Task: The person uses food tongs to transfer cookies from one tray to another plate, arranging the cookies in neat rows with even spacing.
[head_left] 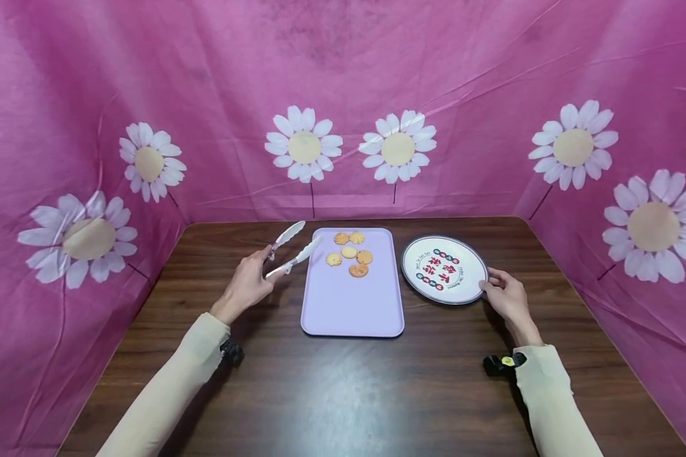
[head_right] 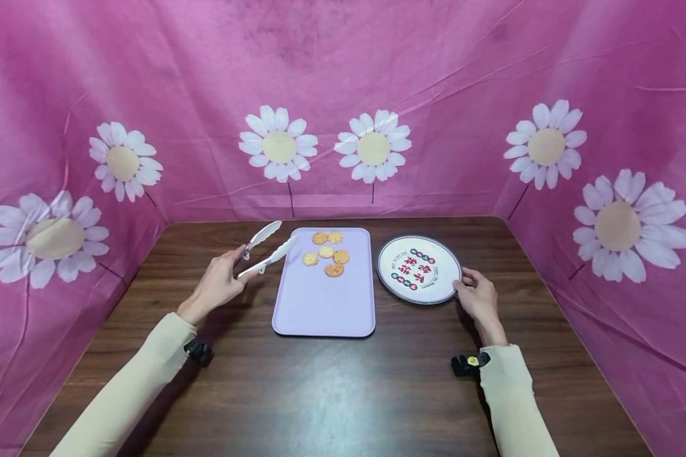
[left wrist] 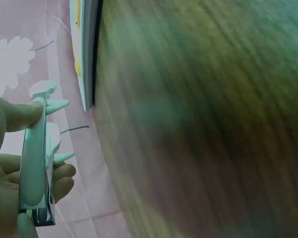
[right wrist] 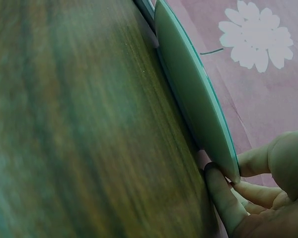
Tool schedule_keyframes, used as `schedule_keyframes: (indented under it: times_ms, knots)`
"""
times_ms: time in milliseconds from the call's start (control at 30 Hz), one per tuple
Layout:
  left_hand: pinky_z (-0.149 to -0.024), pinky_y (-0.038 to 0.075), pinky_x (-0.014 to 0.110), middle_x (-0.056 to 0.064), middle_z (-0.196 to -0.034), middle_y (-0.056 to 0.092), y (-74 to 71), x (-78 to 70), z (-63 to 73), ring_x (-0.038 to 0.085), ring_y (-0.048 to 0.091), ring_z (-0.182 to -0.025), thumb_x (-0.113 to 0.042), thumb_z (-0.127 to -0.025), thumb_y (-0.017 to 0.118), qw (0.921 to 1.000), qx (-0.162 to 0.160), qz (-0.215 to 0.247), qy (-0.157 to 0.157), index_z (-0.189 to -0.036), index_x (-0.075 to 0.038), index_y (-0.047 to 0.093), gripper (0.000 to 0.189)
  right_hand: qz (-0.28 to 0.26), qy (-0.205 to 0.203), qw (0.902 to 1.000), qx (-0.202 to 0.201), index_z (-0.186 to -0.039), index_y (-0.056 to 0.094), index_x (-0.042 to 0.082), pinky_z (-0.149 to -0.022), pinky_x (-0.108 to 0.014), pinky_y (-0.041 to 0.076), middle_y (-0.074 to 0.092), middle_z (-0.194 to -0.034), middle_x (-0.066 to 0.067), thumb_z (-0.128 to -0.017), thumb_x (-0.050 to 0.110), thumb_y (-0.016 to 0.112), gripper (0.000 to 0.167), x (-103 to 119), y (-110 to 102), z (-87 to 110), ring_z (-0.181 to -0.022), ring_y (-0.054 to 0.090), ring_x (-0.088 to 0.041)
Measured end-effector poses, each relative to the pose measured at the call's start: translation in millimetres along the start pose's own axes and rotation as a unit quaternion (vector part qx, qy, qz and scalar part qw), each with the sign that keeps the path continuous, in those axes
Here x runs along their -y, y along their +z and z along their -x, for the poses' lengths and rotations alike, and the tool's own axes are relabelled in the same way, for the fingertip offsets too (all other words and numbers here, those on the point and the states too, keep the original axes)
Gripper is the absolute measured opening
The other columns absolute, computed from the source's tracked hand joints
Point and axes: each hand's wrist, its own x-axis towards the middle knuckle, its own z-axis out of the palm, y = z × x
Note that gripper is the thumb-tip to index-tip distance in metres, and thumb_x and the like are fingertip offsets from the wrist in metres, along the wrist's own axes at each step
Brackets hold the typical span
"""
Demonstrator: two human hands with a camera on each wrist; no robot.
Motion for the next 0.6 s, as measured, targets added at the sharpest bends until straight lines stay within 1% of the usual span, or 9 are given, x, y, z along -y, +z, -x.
schedule_keyframes:
  times_ms: [67,133,233,300,400,467,600]
  knots:
    - [-0.101,0.053,0.058,0.036,-0.127,0.067,-0.3,-2.1,-0.7,0.051,0.067,-0.116,-0.020,-0.092,0.079,0.9999,0.005,0.000,0.016,-0.143,0.017,0.050,0.069,-0.001,0.001,1.0000,0.002,-0.156,0.042,-0.003,-0.071,-0.008,0.052,0.057,-0.142,-0.029,-0.104,0.018,0.057,0.058,-0.2,0.2,0.1,-0.078,0.050,0.019]
    - [-0.099,0.055,0.057,0.035,-0.126,0.068,0.0,-4.1,-1.3,0.049,0.069,-0.113,-0.019,-0.092,0.080,0.9994,0.010,0.003,0.033,-0.142,0.017,0.051,0.068,0.000,0.003,1.0000,0.003,-0.156,0.041,-0.002,-0.071,-0.007,0.051,0.057,-0.143,-0.028,-0.104,0.019,0.057,0.058,-0.5,0.2,0.0,-0.078,0.050,0.019]
    - [-0.090,0.057,0.055,0.032,-0.119,0.072,1.3,-6.7,-1.9,0.043,0.072,-0.102,-0.019,-0.092,0.081,0.9979,0.021,0.006,0.060,-0.141,0.017,0.052,0.067,-0.001,0.003,1.0000,0.002,-0.156,0.041,-0.003,-0.071,-0.007,0.051,0.057,-0.143,-0.029,-0.104,0.019,0.057,0.058,-1.2,0.1,-0.4,-0.078,0.050,0.019]
    - [-0.082,0.057,0.052,0.030,-0.114,0.073,2.3,-8.8,-1.9,0.040,0.071,-0.093,-0.018,-0.092,0.081,0.9967,0.032,0.014,0.074,-0.141,0.017,0.053,0.067,-0.001,0.002,1.0000,0.000,-0.156,0.042,-0.003,-0.071,-0.007,0.051,0.057,-0.143,-0.029,-0.104,0.018,0.057,0.058,-1.0,0.5,-0.2,-0.078,0.050,0.019]
    - [-0.077,0.056,0.049,0.029,-0.112,0.074,4.0,-12.0,-1.4,0.037,0.069,-0.088,-0.019,-0.092,0.080,0.9947,0.043,0.021,0.091,-0.141,0.016,0.053,0.066,0.003,0.003,1.0000,0.000,-0.156,0.042,-0.003,-0.070,-0.007,0.050,0.057,-0.143,-0.029,-0.104,0.018,0.057,0.058,-0.9,0.6,0.4,-0.077,0.050,0.020]
    - [-0.079,0.057,0.048,0.029,-0.115,0.073,4.6,-14.1,-1.3,0.037,0.071,-0.091,-0.020,-0.093,0.080,0.9936,0.048,0.023,0.100,-0.141,0.015,0.053,0.066,0.003,0.003,1.0000,-0.001,-0.156,0.042,-0.003,-0.070,-0.007,0.050,0.057,-0.144,-0.029,-0.104,0.018,0.057,0.058,-0.3,0.6,1.1,-0.077,0.049,0.020]
    - [-0.089,0.059,0.050,0.030,-0.120,0.072,4.9,-17.8,-2.3,0.038,0.073,-0.103,-0.023,-0.094,0.079,0.9923,0.058,0.017,0.108,-0.141,0.015,0.054,0.065,0.001,0.004,1.0000,-0.002,-0.156,0.042,-0.003,-0.070,-0.006,0.050,0.057,-0.144,-0.029,-0.104,0.018,0.057,0.058,0.4,0.4,1.5,-0.077,0.049,0.021]
